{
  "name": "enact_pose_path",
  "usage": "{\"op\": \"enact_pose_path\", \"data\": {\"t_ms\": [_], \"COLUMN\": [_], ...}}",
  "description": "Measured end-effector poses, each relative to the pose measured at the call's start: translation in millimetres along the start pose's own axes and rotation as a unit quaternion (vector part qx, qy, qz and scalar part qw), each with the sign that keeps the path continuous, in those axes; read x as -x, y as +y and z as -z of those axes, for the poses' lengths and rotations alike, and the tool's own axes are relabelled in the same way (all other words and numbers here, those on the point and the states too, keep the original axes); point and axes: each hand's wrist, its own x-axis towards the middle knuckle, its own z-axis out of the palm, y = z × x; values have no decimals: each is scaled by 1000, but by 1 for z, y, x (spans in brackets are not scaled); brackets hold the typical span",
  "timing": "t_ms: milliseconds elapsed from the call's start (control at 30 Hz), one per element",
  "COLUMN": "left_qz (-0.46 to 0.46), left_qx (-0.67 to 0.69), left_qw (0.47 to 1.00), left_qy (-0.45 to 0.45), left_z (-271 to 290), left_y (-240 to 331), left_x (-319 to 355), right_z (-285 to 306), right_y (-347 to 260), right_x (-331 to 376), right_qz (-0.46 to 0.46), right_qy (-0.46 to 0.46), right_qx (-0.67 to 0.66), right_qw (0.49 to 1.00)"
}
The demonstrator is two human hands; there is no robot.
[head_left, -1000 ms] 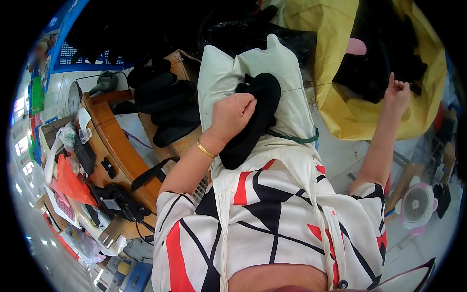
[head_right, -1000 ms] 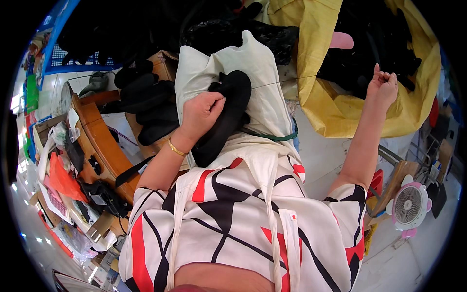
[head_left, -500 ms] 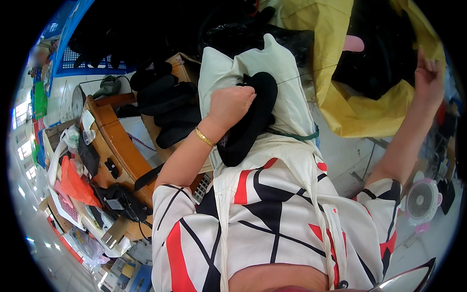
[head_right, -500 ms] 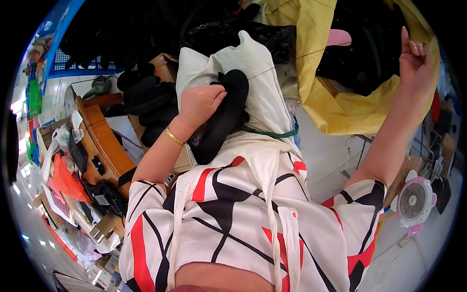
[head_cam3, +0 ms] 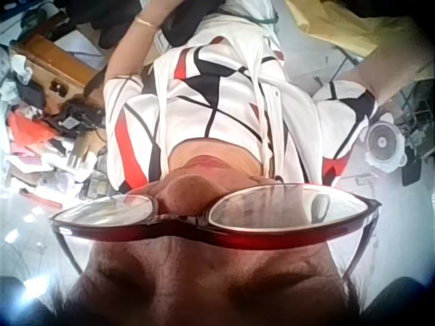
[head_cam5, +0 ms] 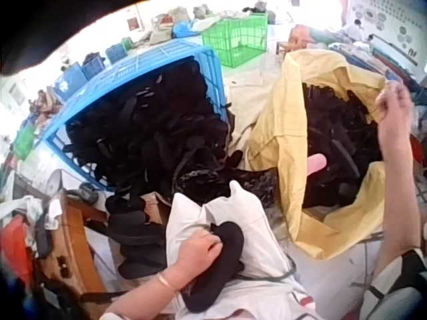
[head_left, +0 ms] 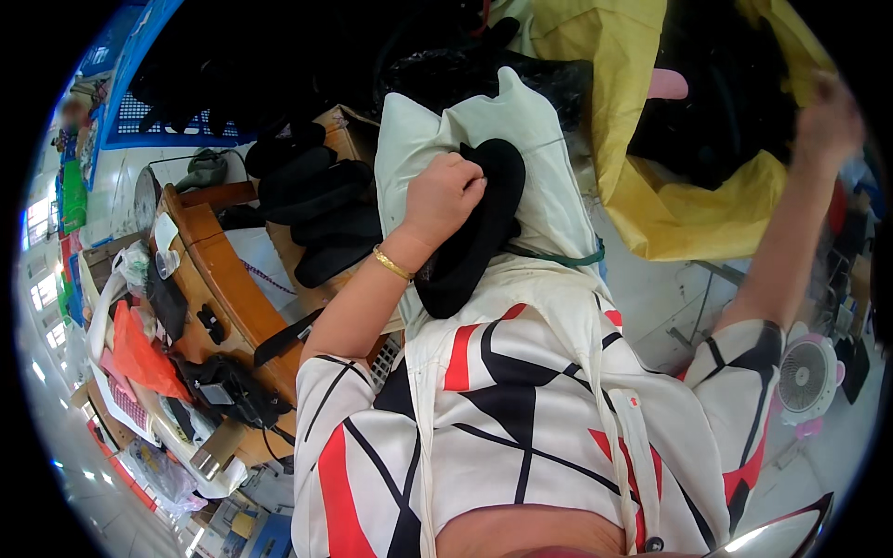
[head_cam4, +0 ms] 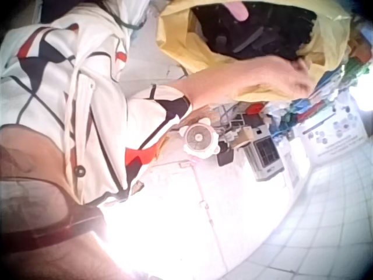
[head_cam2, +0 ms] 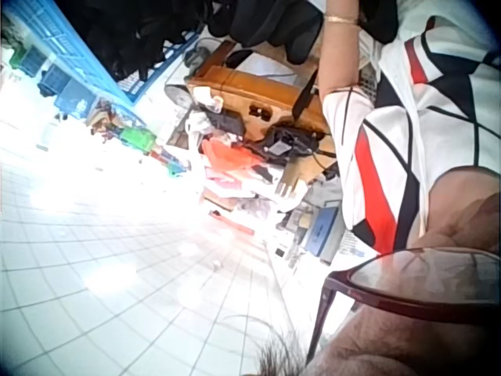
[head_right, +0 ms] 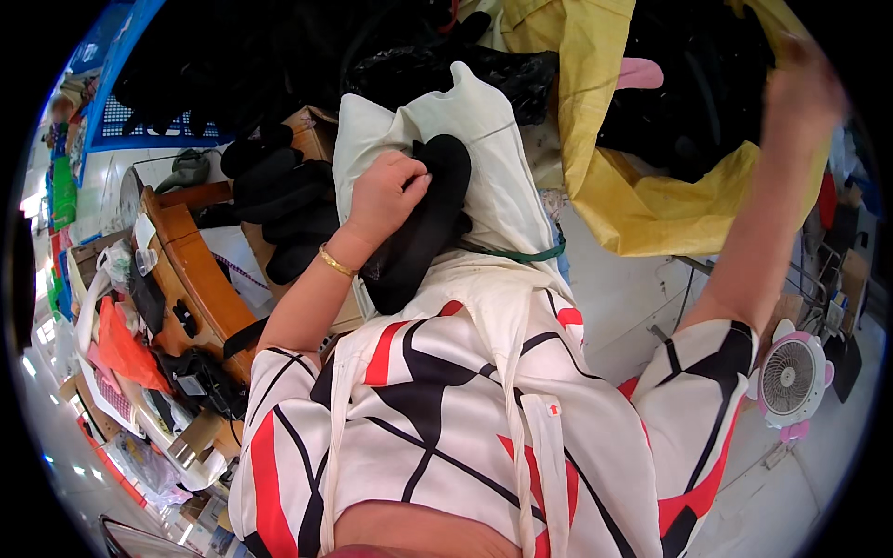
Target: The person sits on the floor in a workshop and sews a black shoe using a needle and thread. They handle a small black fabric piece and a shoe, performing repetitive stitching motions on the shoe's upper part.
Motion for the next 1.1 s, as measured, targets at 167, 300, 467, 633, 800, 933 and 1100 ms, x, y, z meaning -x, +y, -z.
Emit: {"op": "enact_pose_path", "data": {"t_ms": [167, 300, 467, 633, 800, 933, 1100], "left_qz": [83, 83, 99, 212, 185, 177, 153], "left_qx": [166, 202, 238, 337, 339, 340, 335], "left_qw": [983, 976, 966, 917, 922, 923, 930], "left_qy": [-10, -15, -12, -3, -26, -26, -19], "left_z": [-1, -1, -2, 9, 6, 1, -6], "left_y": [-20, -24, -34, -43, -45, -41, -41], "left_x": [5, 6, 13, 21, 18, 17, 18], "right_z": [-24, -47, -44, -21, 9, 6, 19], "right_y": [-204, -265, -292, -259, -269, -285, -275], "right_x": [113, 177, 194, 214, 271, 295, 276], "right_qz": [54, 281, 246, 149, 259, 254, 241], "right_qy": [-307, -379, -360, -403, -549, -522, -630], "right_qx": [-433, -306, -366, -319, -244, -205, -156], "right_qw": [846, 827, 822, 845, 756, 788, 721]}}
